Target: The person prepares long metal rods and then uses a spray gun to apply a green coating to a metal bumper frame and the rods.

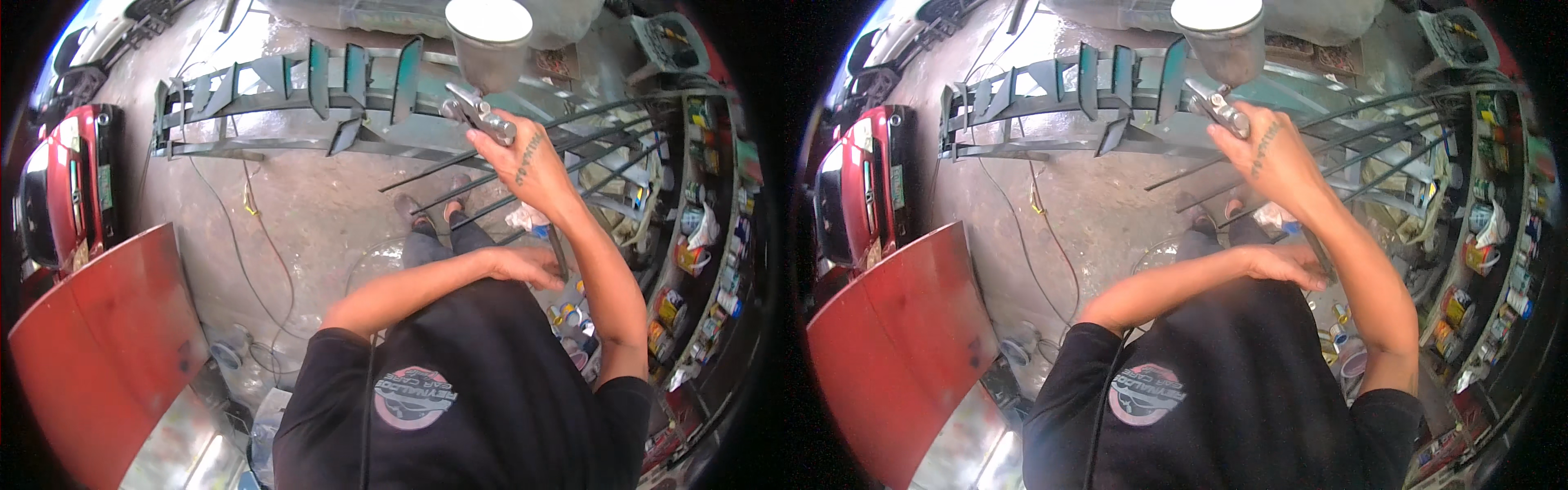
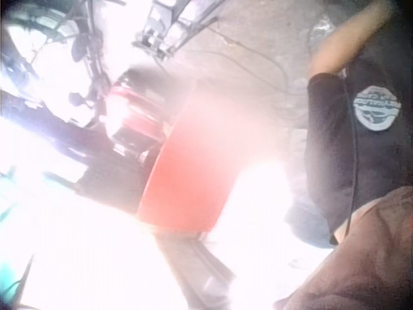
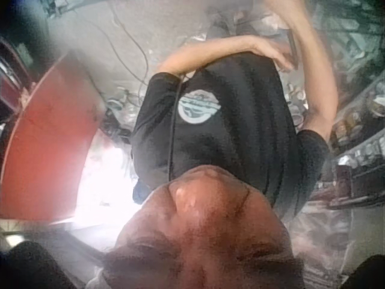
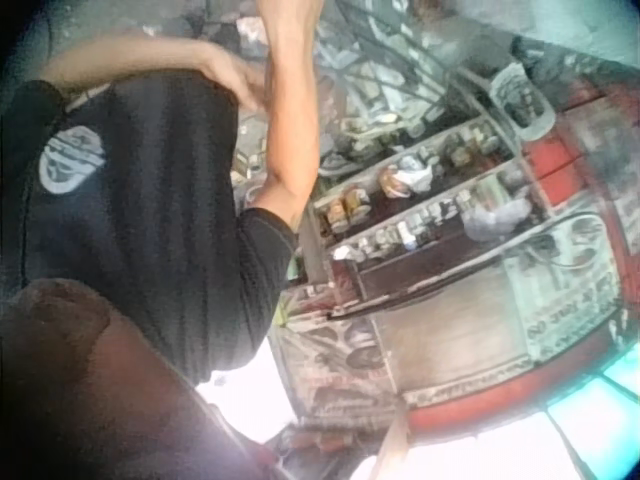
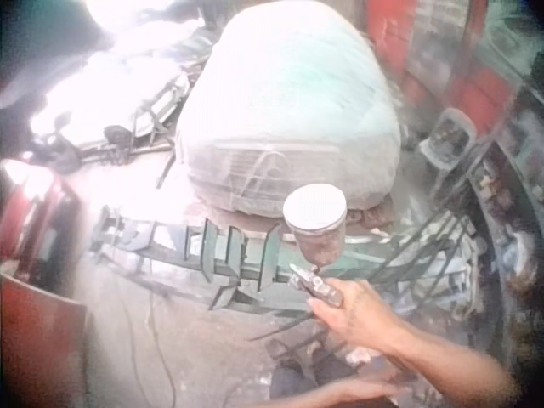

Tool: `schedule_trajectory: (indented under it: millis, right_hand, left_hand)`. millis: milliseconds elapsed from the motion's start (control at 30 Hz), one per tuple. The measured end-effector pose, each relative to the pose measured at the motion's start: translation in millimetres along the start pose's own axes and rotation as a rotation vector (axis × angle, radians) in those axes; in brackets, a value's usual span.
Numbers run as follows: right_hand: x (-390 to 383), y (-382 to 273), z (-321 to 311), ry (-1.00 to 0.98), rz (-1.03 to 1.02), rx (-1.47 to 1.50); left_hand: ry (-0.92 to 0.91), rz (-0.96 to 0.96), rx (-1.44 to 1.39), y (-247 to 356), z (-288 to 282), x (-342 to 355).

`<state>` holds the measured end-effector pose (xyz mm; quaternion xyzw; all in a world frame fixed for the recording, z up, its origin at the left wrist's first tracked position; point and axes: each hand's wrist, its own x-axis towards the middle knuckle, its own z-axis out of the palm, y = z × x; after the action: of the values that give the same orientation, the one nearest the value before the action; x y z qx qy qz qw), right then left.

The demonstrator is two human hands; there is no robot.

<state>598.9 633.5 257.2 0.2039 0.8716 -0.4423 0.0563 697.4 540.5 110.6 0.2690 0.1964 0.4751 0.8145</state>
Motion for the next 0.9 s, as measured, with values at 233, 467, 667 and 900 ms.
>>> schedule_trajectory:
  millis: [233, 467, 667, 900]
  right_hand:
    - [14.9, -34.2, 16.4, -0.221, -0.03, 0.088]
    - [62.7, -51.0, 41.8, -0.032, -0.149, 0.042]
    - [71.6, -60.8, 62.2, -0.011, -0.166, 0.036]
    - [56.3, -80.1, 84.0, -0.237, -0.12, 0.019]
  left_hand:
    - [0.037, -0.009, -0.001, -20.7, -4.1, -2.4]
    - [0.209, 0.07, -0.076, 1.0, -1.8, -47.5]
    - [0.326, 0.108, -0.129, -1.4, -1.0, -66.3]
    - [0.264, 0.083, -0.08, -6.2, 2.3, -72.5]
